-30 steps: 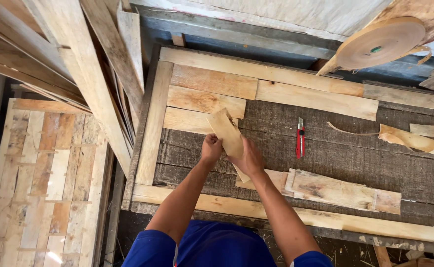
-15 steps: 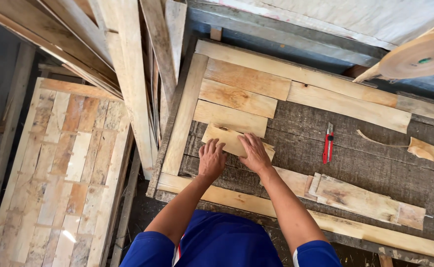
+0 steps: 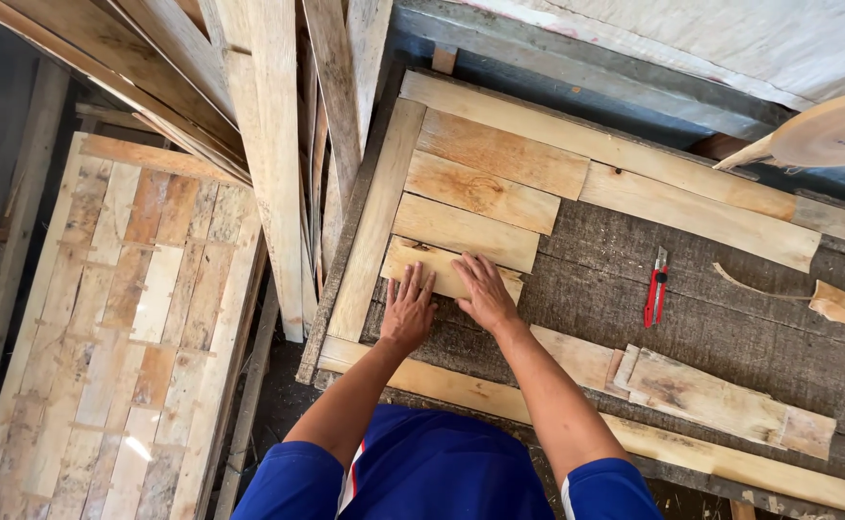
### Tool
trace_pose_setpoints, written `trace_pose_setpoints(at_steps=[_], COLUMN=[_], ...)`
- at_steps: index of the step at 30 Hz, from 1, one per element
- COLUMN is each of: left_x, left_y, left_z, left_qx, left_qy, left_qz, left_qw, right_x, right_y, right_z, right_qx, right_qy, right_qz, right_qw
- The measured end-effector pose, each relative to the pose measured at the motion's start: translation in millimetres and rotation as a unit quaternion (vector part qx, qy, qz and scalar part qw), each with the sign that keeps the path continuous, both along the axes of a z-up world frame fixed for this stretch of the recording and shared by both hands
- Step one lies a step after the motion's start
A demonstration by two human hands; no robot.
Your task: The person is arranging and aligning thin wood slats together on a mesh-like surface, using a utility knife to trim or nudge pieces into place.
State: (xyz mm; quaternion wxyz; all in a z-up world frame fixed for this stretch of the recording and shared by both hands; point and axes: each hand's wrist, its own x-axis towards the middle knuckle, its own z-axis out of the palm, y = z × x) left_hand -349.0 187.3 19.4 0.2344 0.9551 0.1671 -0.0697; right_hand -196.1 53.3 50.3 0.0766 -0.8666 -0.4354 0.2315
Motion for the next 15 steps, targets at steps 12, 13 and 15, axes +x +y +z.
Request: trace_pose_setpoints(at_steps=[12,13,15], left_x=[4,4,4], left_y=[4,4,4], left_z=[-10,-7,-1], left_qx=[0.010,0.010,0.011], left_qy=[-0.002,-0.002,0.022], left_qz=[0.002,0.003,0.002], left_qw=[1.000,1.000,1.000], right_x=[7,7,7], right_y=[5,5,5], right_z=[-13,-12,-10], right_qx=[-0.005,-0.005,-0.011], right_qy=[-0.012,-0.011,-0.010], right_qz=[0.018,0.018,0.021], right_qw=[1.000,1.000,1.000])
